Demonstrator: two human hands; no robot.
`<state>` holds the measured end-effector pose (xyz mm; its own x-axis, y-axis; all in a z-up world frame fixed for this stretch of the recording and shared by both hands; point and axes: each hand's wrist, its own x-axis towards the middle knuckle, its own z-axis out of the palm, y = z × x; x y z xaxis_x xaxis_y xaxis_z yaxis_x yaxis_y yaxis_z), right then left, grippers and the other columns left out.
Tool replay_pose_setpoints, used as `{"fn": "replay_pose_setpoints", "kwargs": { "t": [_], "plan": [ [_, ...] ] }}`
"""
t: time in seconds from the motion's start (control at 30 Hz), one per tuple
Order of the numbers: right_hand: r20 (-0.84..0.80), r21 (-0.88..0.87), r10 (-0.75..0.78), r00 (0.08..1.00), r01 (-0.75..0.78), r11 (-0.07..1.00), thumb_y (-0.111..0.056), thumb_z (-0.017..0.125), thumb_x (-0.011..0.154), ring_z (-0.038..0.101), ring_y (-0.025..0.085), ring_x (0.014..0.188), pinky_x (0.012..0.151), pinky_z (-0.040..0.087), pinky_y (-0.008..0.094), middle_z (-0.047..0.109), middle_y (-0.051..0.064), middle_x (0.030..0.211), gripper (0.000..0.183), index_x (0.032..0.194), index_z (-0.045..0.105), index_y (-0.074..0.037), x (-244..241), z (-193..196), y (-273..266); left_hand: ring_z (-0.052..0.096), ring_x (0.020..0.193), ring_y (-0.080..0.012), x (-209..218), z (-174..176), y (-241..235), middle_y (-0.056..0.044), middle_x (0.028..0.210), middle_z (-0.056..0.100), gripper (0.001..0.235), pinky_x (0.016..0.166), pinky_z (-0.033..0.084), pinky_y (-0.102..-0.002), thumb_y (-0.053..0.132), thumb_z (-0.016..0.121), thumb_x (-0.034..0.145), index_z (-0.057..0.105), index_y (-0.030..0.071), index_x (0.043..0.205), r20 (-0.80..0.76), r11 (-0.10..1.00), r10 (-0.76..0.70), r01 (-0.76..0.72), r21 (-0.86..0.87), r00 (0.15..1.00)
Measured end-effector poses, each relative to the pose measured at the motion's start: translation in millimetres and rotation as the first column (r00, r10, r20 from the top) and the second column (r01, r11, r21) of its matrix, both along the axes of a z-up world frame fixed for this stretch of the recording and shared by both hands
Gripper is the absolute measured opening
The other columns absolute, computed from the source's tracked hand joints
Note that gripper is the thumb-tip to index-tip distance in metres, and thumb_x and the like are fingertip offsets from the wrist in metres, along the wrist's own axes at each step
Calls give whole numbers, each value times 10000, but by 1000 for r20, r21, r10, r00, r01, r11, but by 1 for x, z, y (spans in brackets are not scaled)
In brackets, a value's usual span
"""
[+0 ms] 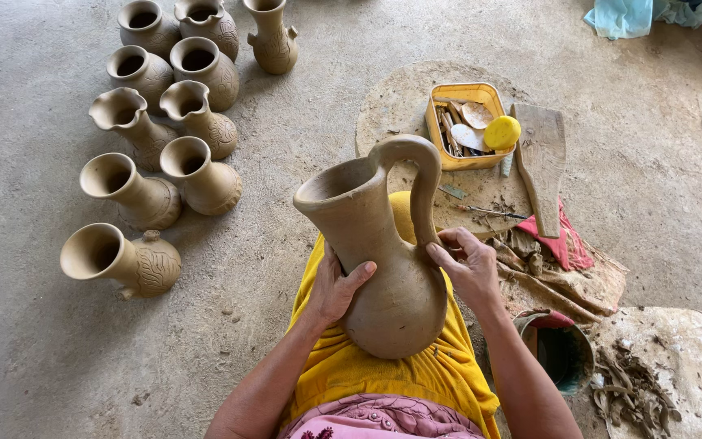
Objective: The person attaches and shapes a clay handle on a ceramic pitcher, smoothing the seams and refining the curves by hand.
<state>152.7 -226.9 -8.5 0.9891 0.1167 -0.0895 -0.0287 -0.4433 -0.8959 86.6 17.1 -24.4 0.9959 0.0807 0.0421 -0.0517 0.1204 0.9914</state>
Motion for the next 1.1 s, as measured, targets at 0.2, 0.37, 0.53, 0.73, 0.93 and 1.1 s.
{"fn": "replay_pose_setpoints", "kwargs": {
  "t": [0.2,0.37,0.53,0.73,0.93,1.1],
  "plan": [
    [76,115,127,989,-135,984,-125,757,798,730,154,1015,875,618,320,730,75,1192,503,1291,660,-125,-1,8,-16,464,1407,-312,1,2,1,-224,1490,483,1071,1164,382,-430,549,763,788,246,2,1550,-34,999,-6,7,38,999],
    [212,-42,51,976,-43,998,-153,768,859,731,169,923,829,605,311,761,98,1116,337,1184,745,-69,-3,20,12,487,1389,-299,-4,5,0,-211,1472,508,1034,1161,395,-428,528,772,793,285,-8,1530,1,999,-15,15,28,1000],
    [289,-181,28,957,26,983,-171,781,868,736,166,825,773,604,300,758,118,1017,268,1102,768,-42,-1,27,24,481,1390,-284,-3,7,0,-197,1476,513,1012,1165,382,-421,508,785,798,301,-6,1522,9,1000,-2,2,21,1000],
    [548,-187,224,806,-143,972,-103,767,837,720,204,1021,921,575,344,740,161,1176,442,1256,700,21,-6,24,5,501,1377,-281,-3,6,1,-192,1460,530,1000,1155,398,-416,509,777,799,309,-7,1517,8,999,-11,11,37,1000],
    [413,-187,25,911,58,981,-178,801,814,725,214,842,771,606,339,728,137,987,342,1085,723,17,-6,25,26,484,1384,-291,-4,1,-1,-207,1471,510,1013,1170,383,-421,504,794,802,300,-19,1516,28,1000,-6,7,-17,1000],
    [498,-242,77,863,53,969,-152,791,806,699,238,818,751,577,360,709,139,949,341,1090,715,21,-10,27,27,470,1400,-292,-3,1,-1,-208,1477,494,1040,1170,382,-428,520,788,793,277,-5,1531,5,1000,-11,10,14,1000]
  ]
}}
